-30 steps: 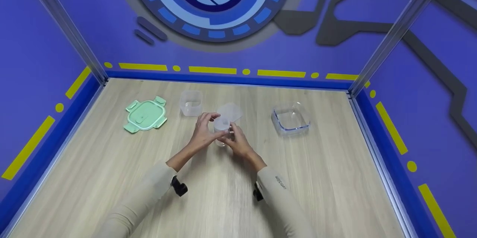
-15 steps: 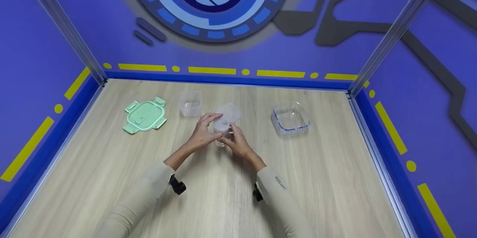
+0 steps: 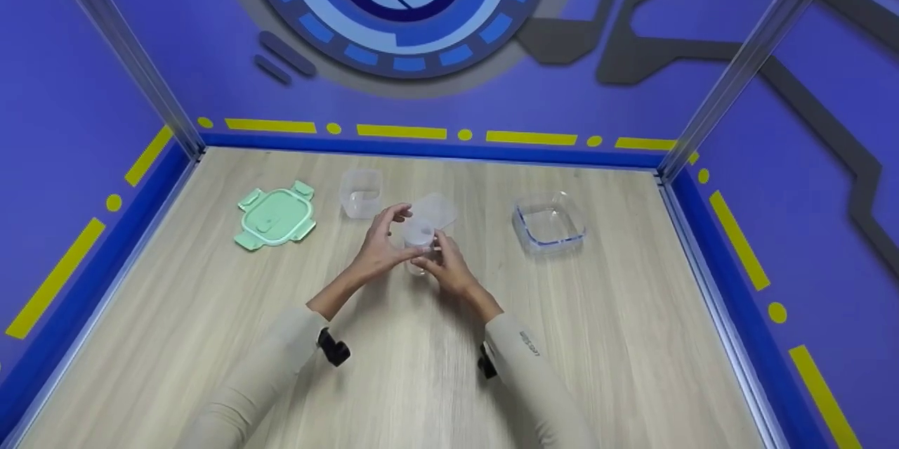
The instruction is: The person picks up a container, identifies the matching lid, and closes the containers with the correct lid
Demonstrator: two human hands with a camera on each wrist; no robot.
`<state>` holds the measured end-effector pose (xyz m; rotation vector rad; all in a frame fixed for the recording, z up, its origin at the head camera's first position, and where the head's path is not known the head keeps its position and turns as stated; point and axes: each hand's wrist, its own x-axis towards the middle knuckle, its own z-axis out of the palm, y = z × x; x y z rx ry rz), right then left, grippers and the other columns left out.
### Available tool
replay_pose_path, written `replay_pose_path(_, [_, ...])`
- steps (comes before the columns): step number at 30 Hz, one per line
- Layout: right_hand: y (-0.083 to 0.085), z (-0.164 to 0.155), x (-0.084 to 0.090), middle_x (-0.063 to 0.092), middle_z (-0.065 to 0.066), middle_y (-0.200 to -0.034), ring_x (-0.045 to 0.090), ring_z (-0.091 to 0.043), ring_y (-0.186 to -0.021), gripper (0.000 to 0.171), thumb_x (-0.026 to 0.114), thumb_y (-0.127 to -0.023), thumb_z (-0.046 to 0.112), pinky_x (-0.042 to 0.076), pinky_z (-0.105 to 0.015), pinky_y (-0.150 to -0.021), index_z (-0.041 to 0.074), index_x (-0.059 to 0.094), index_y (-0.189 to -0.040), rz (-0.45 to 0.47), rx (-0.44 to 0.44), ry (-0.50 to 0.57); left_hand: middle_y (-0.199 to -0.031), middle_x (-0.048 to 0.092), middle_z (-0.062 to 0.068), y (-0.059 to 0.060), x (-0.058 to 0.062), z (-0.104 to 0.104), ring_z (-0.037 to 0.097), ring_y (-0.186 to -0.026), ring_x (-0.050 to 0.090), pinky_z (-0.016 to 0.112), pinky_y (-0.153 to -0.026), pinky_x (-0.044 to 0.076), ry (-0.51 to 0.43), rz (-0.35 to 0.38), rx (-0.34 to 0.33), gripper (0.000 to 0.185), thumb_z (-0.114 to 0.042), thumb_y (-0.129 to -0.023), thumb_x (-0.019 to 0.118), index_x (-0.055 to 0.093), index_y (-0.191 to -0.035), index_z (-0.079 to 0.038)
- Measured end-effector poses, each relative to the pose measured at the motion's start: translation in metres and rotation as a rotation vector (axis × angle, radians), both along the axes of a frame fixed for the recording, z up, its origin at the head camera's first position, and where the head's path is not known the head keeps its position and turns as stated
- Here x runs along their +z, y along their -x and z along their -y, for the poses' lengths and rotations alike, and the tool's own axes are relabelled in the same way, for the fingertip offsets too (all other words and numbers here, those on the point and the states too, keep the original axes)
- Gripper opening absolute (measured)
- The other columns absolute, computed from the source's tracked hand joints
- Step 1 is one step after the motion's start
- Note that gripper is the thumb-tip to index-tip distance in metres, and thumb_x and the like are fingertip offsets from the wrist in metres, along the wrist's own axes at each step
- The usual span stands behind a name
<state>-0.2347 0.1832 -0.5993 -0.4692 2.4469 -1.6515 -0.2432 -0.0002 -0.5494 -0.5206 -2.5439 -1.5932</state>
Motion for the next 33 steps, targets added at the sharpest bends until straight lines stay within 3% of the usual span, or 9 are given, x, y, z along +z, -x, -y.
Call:
replay_pose_path(7, [0.002,-0.001,-0.003,0.051,-0.024,-0.144,0.056,-0.042,-0.133,0.064,0.066,-0.1,0.015,0.046,-0.056,-0.111,0.002,0.033,-0.153,0.005,-0.019,0.001,-0.127,0.059,0.01,-0.005,-0.012,-0.006,0.027,-0.121,0.053,0.047,-0.105,0.04,-0.038,0.008,0.122,0.074,-0.038,-0.074,0.09,0.054,-0.13,-0.007])
replay_pose_path(17, [0.003,-0.001,-0.006,0.05,-0.027,-0.143,0.056,-0.044,-0.132,0.066,0.064,-0.1,0.01,0.048,-0.055,-0.11,0.0,0.029,-0.155,0.015,-0.003,0.047,-0.121,0.06,0.011,-0.008,-0.017,-0.01,0.027,-0.118,0.054,0.041,-0.102,0.043,-0.114,0.007,0.132,0.064,-0.029,-0.074,0.092,0.058,-0.123,-0.006])
replay_pose_path(27, [0.001,-0.001,-0.004,0.051,-0.026,-0.139,0.056,-0.044,-0.13,0.069,0.064,-0.101,0.015,0.045,-0.059,-0.11,0.0,0.028,-0.157,0.022,-0.015,-0.011,-0.126,0.065,0.013,-0.003,-0.02,-0.002,0.03,-0.12,0.056,0.045,-0.1,0.043,-0.134,0.024,0.061,0.059,-0.024,-0.079,0.088,0.064,-0.129,-0.004])
replay_pose_path(33, [0.0,0.0,-0.002,0.053,-0.025,-0.137,0.056,-0.043,-0.13,0.069,0.066,-0.1,0.013,0.044,-0.06,-0.111,0.001,0.03,-0.157,0.041,-0.037,-0.012,-0.133,0.064,0.015,-0.001,-0.018,0.005,0.03,-0.125,0.054,0.056,-0.103,0.045,-0.152,0.046,-0.05,0.057,-0.019,-0.085,0.082,0.062,-0.137,-0.005])
